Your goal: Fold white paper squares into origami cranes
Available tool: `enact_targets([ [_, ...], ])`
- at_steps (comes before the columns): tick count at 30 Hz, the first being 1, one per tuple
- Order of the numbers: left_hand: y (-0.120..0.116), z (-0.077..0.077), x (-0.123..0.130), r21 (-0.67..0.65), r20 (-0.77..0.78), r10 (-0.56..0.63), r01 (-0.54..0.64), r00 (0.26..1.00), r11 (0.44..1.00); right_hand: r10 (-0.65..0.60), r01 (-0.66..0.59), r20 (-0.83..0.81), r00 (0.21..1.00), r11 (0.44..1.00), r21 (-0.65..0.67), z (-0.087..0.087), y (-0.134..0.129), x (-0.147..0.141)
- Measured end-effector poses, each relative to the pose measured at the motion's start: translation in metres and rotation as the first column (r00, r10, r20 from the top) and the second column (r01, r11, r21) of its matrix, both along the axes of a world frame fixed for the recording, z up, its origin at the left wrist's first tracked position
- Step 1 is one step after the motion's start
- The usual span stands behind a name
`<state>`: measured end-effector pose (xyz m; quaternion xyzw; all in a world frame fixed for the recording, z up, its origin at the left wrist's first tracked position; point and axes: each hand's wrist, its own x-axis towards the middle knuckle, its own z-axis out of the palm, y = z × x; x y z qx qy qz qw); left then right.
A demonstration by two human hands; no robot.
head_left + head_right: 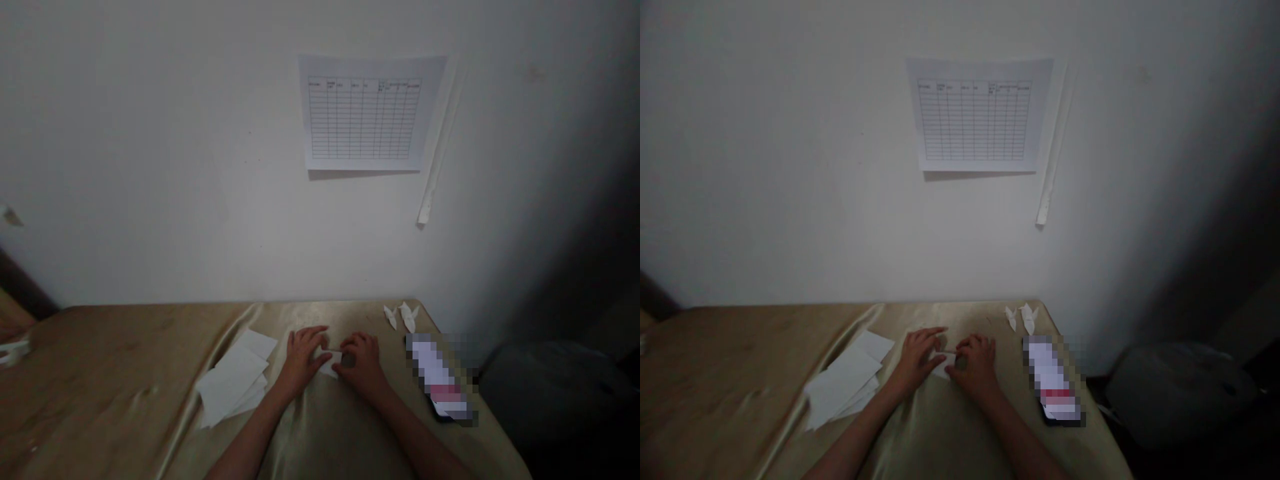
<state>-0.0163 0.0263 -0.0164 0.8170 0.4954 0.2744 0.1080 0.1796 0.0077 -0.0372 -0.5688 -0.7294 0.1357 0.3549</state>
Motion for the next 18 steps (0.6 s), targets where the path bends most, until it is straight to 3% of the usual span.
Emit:
enact_targets([
  [9, 0.005, -0.005, -0.004, 0.108, 0.064, 0.014, -0.021, 0.998, 0.994, -0.049, 0.045, 0.052, 0.997, 0.996, 0.078, 0.01, -0.004, 0.003],
  [15, 0.013, -0.015, -0.008, 0.11, 0.091, 0.065, -0.075, 0.994, 0.991, -0.223, 0.18, 0.191, 0.956, 0.959, 0.217, 0.022, -0.007, 0.012],
  [18, 0.013, -0.018, -0.009, 0.098, 0.065, 0.07, -0.076, 0.995, 0.992, -0.188, 0.142, 0.242, 0.952, 0.971, 0.195, 0.023, -0.007, 0.015],
])
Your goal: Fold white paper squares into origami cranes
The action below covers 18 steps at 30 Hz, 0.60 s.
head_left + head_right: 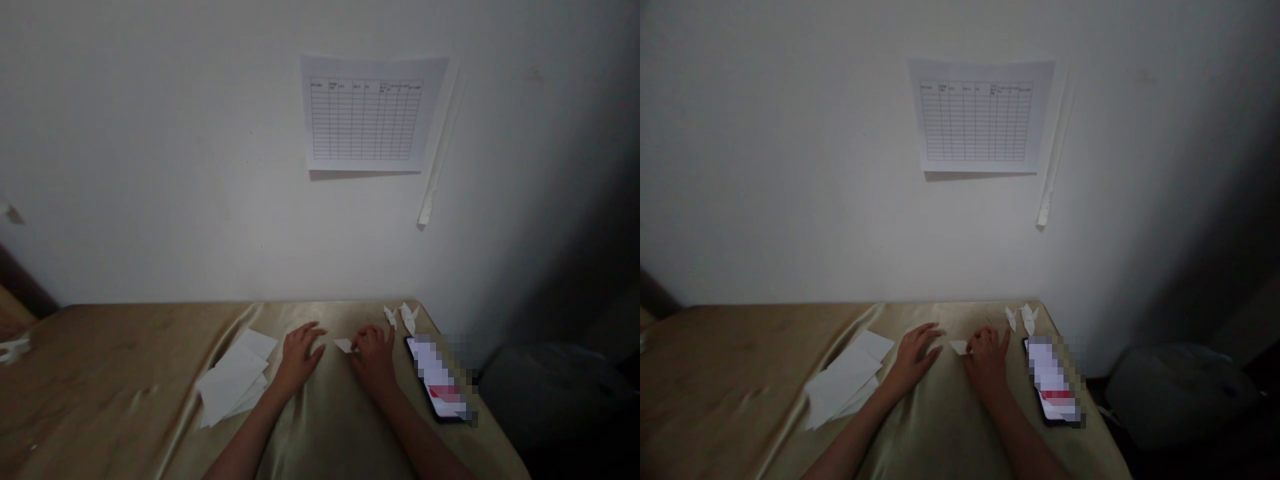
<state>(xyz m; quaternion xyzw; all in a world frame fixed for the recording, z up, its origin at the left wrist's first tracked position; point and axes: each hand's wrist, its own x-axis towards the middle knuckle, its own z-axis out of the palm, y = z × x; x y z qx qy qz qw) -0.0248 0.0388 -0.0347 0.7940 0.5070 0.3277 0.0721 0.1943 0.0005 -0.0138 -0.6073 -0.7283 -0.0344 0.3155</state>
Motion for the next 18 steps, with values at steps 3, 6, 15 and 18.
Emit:
enact_targets([
  [3, -0.003, 0.0, 0.001, -0.025, -0.035, 0.001, -0.002, 0.999, 1.0, 0.106, -0.105, 0.021, 0.994, 0.993, -0.05, -0.003, 0.002, 0.002],
  [6, -0.006, 0.004, 0.002, -0.06, -0.07, 0.003, -0.007, 0.998, 0.998, 0.202, -0.201, 0.0, 0.979, 0.975, -0.093, -0.007, 0.004, 0.002],
  [15, -0.018, 0.017, 0.007, -0.192, -0.184, 0.022, -0.057, 0.983, 0.98, 0.324, -0.333, -0.078, 0.943, 0.917, -0.222, -0.01, 0.002, 0.0],
  [18, -0.021, 0.019, 0.008, -0.229, -0.229, 0.035, -0.088, 0.973, 0.969, 0.333, -0.346, -0.092, 0.938, 0.898, -0.271, -0.01, 0.003, -0.001],
])
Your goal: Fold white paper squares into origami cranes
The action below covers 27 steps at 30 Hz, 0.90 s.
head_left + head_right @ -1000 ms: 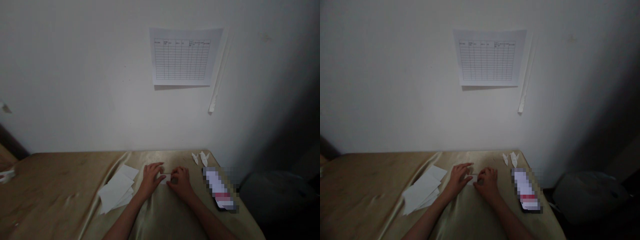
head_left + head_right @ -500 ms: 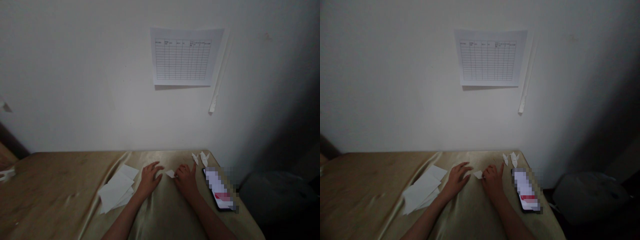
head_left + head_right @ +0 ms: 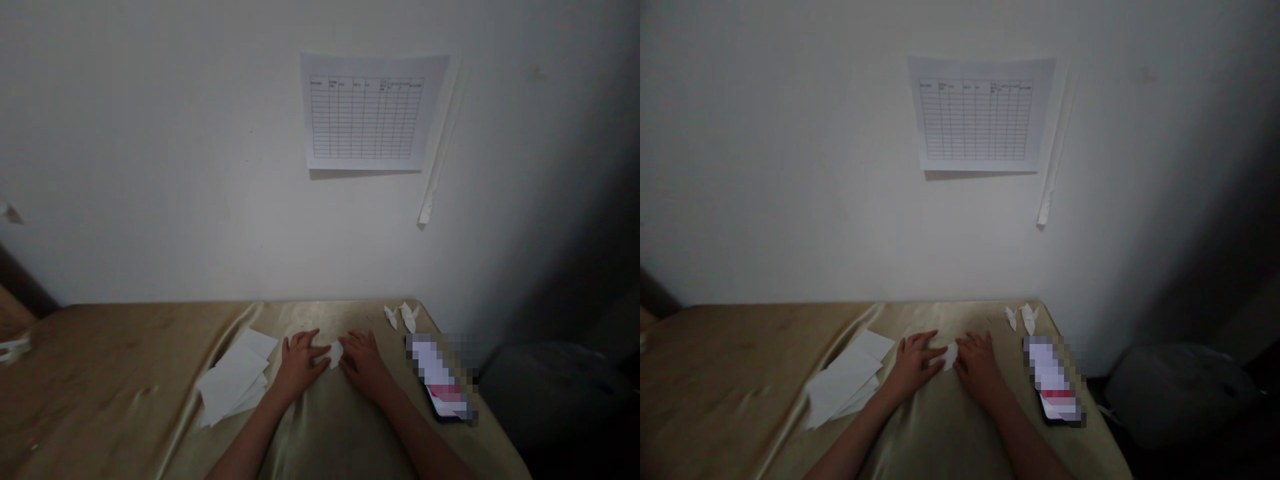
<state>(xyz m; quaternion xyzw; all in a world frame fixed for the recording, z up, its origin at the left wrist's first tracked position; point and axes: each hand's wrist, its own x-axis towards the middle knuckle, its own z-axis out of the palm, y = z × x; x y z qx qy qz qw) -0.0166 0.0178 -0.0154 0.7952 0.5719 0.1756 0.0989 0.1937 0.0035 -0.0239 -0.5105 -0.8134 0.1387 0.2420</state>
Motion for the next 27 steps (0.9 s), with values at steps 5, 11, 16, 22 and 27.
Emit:
enact_targets([
  [5, -0.0033, 0.0007, 0.0021, -0.005, -0.013, 0.001, -0.001, 1.0, 1.0, 0.022, -0.022, -0.013, 1.0, 0.999, -0.029, -0.0011, 0.0002, -0.0013],
  [11, -0.0043, 0.0005, 0.0039, 0.008, -0.03, -0.016, 0.016, 0.999, 1.0, -0.013, 0.013, -0.011, 1.0, 0.999, 0.049, -0.0047, 0.0007, -0.0013],
  [16, -0.0023, 0.0029, 0.0051, -0.026, -0.019, -0.003, 0.003, 1.0, 1.0, -0.033, 0.032, 0.02, 0.999, 0.997, 0.065, -0.0045, 0.0013, -0.0015],
  [22, -0.0011, 0.0017, 0.0052, 0.011, 0.019, 0.054, -0.054, 0.998, 0.998, -0.029, 0.03, -0.02, 0.999, 0.997, 0.073, 0.0002, -0.0006, -0.0036],
  [27, -0.0017, 0.0, 0.0061, 0.036, 0.033, 0.079, -0.081, 0.996, 0.996, -0.061, 0.06, 0.008, 0.998, 0.994, 0.086, -0.0055, 0.0, -0.0034],
])
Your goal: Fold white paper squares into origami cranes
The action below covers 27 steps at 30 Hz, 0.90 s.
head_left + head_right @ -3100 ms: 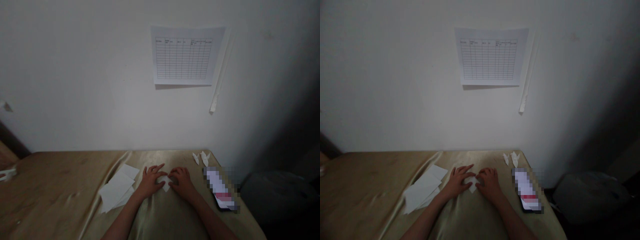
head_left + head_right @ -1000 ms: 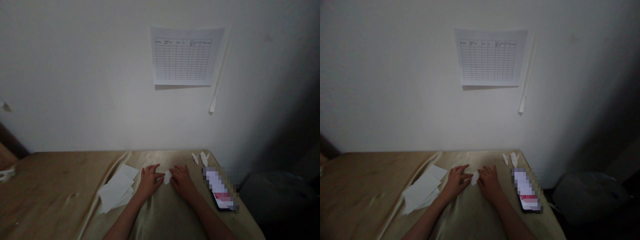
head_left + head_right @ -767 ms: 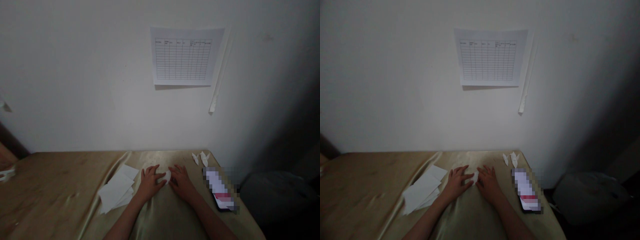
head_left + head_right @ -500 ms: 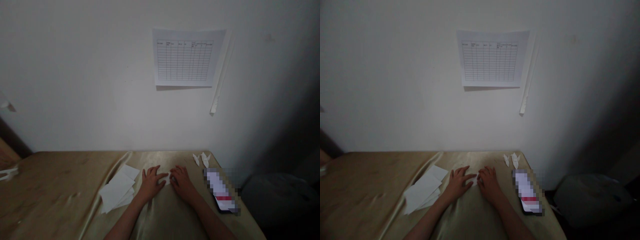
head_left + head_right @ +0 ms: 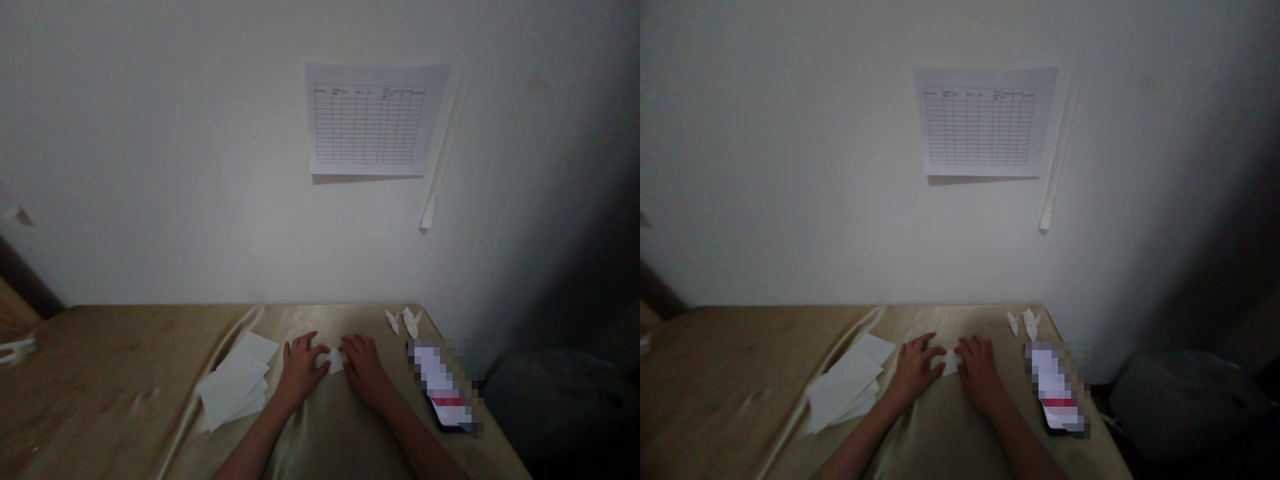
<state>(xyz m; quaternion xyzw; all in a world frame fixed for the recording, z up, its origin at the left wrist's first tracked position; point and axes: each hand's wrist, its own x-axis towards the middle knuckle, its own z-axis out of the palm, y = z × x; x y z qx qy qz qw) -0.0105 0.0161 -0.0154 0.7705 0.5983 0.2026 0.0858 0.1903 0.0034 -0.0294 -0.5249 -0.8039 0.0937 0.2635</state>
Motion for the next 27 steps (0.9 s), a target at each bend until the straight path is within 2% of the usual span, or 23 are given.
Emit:
enact_targets([
  [5, -0.005, -0.002, 0.003, 0.021, -0.034, -0.056, 0.056, 0.998, 0.998, -0.009, 0.009, 0.018, 1.0, 1.0, -0.024, -0.005, 0.003, 0.001],
  [9, -0.006, -0.001, 0.004, -0.007, -0.069, -0.077, 0.076, 0.995, 0.997, -0.014, 0.012, -0.039, 0.999, 0.999, -0.03, -0.001, 0.003, 0.002],
  [12, -0.004, 0.0, 0.0, -0.042, -0.053, -0.074, 0.072, 0.996, 0.997, -0.015, 0.014, -0.074, 0.997, 1.0, -0.015, 0.004, 0.001, 0.003],
  [17, -0.003, -0.001, -0.01, -0.073, -0.013, -0.148, 0.146, 0.989, 0.987, -0.024, 0.024, -0.145, 0.989, 1.0, -0.002, 0.005, 0.001, 0.006],
  [23, -0.004, 0.002, -0.007, -0.096, 0.005, -0.118, 0.118, 0.993, 0.988, -0.015, 0.013, -0.148, 0.989, 1.0, -0.012, -0.001, 0.004, 0.007],
  [27, -0.002, 0.002, -0.006, -0.099, 0.011, -0.121, 0.122, 0.993, 0.988, -0.033, 0.03, -0.106, 0.994, 0.999, -0.03, 0.002, 0.004, 0.006],
])
